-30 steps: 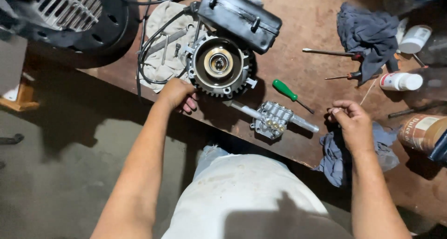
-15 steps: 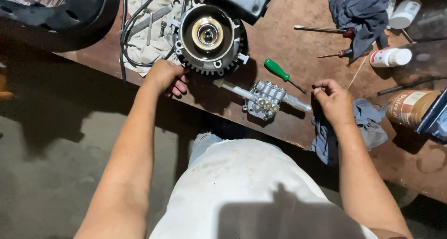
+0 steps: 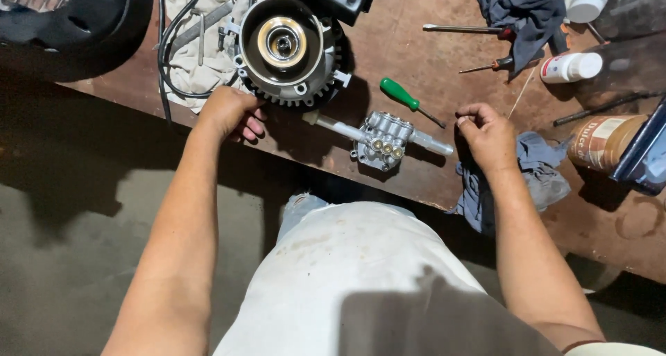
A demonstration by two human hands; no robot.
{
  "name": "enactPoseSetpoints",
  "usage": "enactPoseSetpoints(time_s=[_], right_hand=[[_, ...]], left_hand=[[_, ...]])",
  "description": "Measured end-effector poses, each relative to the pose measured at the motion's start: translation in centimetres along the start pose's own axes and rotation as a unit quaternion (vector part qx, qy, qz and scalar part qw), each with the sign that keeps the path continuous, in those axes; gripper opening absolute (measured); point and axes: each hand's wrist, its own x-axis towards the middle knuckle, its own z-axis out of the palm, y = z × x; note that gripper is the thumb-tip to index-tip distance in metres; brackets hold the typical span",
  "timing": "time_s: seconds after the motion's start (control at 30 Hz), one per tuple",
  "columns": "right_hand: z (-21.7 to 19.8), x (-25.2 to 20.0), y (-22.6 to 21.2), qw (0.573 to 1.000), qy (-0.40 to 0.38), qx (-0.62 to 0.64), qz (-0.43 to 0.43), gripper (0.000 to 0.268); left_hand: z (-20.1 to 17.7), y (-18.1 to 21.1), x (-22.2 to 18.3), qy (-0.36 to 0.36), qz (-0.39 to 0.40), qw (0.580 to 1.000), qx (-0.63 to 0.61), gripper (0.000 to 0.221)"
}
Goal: Disassembling and inspecting a motor and pump assembly on a repair bench
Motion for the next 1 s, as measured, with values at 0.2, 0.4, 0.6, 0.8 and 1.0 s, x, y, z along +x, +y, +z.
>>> enactPoseSetpoints(time_s=[0.2, 0.4, 0.6, 0.8, 1.0], right_hand=[[-0.1, 0.0, -0.3, 1.0, 0.0, -0.002, 0.001, 0.023], [-0.2, 0.0, 0.3, 1.0, 0.004, 0.007, -0.007, 0.023], [-0.4, 0.3, 0.6, 0.953, 0.021, 0.3, 0.044, 0.023], [-0.3, 0.9, 0.5, 0.939, 0.031, 0.337, 0.062, 0.027], [0.2, 1.2, 2.3, 0.968, 0.009, 0.245, 0.047, 0.014]], left_hand=[[0.1, 0.1, 0.0, 0.001, -0.001, 1.0, -0.001, 0.03], [0.1, -0.3, 0.3, 0.004, -0.002, 1.0, -0.003, 0.031], [0.1, -1.0, 1.6, 0.002, -0.008, 1.0, -0.004, 0.031], [-0.1, 0.0, 0.5, 0.005, -0.019, 1.0, 0.003, 0.029], [-0.4, 2.7, -1.9, -0.013, -0.053, 0.998, 0.013, 0.03]])
